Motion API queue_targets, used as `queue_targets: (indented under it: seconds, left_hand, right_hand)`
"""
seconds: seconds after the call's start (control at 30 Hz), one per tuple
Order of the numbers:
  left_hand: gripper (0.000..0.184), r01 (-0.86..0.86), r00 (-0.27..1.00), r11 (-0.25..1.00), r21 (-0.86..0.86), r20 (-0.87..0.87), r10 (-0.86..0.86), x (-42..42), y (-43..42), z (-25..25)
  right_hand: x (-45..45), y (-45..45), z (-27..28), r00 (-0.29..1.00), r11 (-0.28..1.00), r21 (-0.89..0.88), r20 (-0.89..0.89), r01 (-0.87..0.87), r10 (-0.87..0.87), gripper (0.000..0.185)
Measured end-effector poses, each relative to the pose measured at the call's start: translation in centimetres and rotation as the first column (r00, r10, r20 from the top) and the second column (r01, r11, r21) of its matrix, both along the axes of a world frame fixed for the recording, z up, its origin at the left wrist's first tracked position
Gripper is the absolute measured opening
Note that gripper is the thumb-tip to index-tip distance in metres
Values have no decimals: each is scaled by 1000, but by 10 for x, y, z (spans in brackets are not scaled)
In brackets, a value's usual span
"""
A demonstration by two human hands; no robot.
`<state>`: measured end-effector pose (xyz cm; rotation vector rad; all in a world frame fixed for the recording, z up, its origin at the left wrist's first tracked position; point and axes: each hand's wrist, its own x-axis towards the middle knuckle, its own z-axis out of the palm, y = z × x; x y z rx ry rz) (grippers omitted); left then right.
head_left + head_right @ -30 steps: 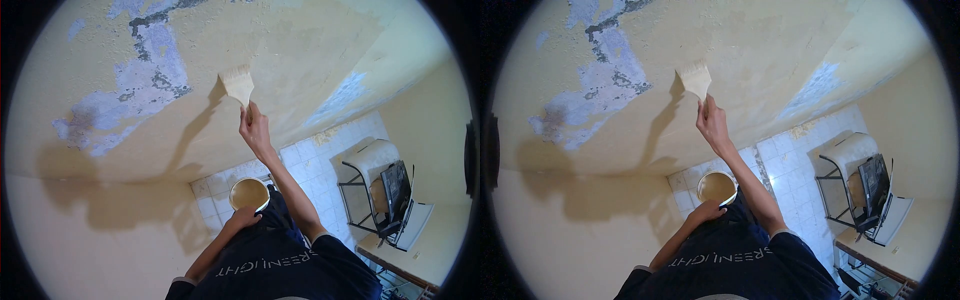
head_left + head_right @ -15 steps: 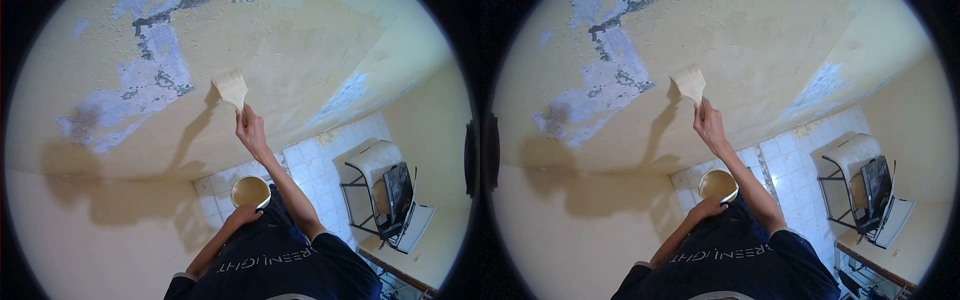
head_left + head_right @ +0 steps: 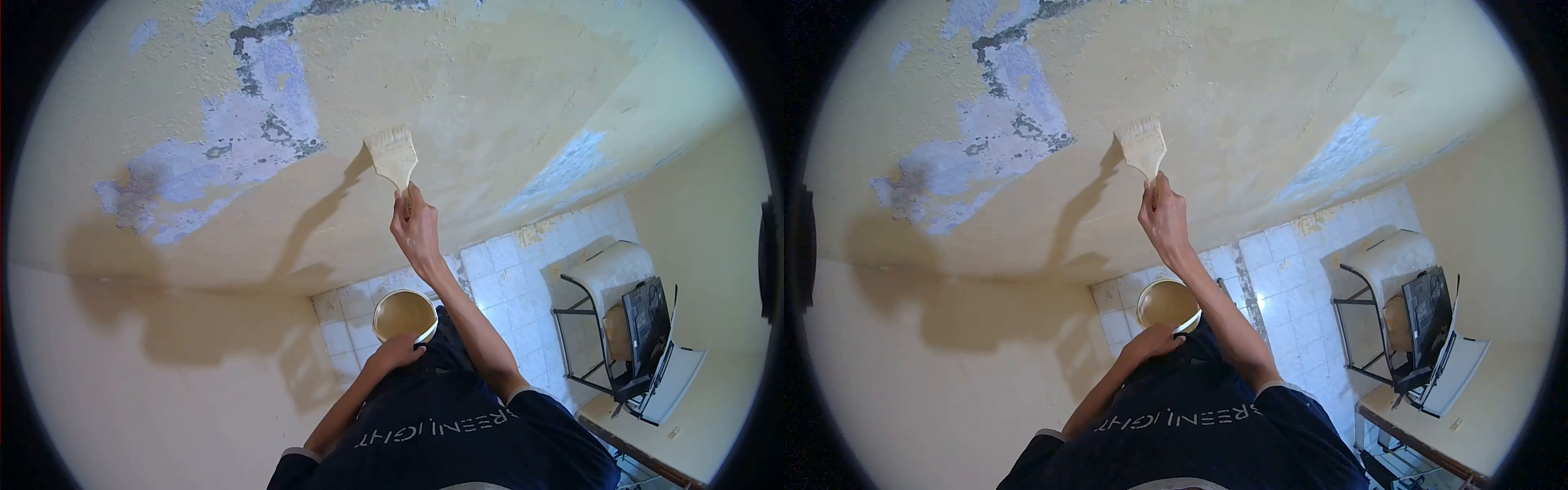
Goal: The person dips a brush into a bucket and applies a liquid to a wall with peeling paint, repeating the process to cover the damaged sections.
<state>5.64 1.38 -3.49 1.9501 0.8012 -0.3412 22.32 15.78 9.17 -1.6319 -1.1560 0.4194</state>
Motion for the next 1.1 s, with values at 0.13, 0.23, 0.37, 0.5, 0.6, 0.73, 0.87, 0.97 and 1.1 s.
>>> queue_targets:
  seconds: [0.13, 0.23, 0.37, 0.5, 0.6, 0.73, 0.87, 0.97, 1.1]
  left_hand:
    - [43, 22, 998, 997, -68, -57, -26, 5, 2, 4]
    - [43, 33, 999, 999, -25, -39, -34, 4, 5, -1]
    - [44, 41, 999, 998, -39, -33, -42, 4, 3, 0]
    - [44, 73, 995, 996, -52, -64, -77, 6, 4, -3]
    - [45, 49, 997, 998, -50, -52, -52, 3, -1, -5]
    - [45, 42, 996, 993, -110, -71, -50, 2, -1, -6]
    - [45, 38, 998, 996, -77, -52, -42, 1, 0, -2]
    - [45, 29, 999, 999, -41, -40, -30, 2, 2, -1]
    - [43, 18, 999, 998, -61, -30, -20, -1, -2, -12]
  right_hand:
    - [-1, -4, 4, 999, 998, 41, -33, 38, -37, 13]
    - [-1, -14, 8, 996, 990, 120, -54, 73, -67, 16]
    - [-1, -37, 7, 988, 997, 9, -139, 76, -74, 26]
    - [-4, -26, 12, 998, 994, 103, -49, 42, -37, 47]
    - [-9, 1, 20, 958, 949, 315, 272, 6, -96, 68]
    - [-21, 30, 11, 930, 996, 70, 367, -51, 22, 79]
    - [-19, 8, -27, 902, 992, -109, 419, -61, 102, 80]
    - [-20, -9, -20, 941, 992, -45, 314, -117, 125, 74]
    - [-26, -3, 44, 960, 964, 250, 279, -94, 21, 77]
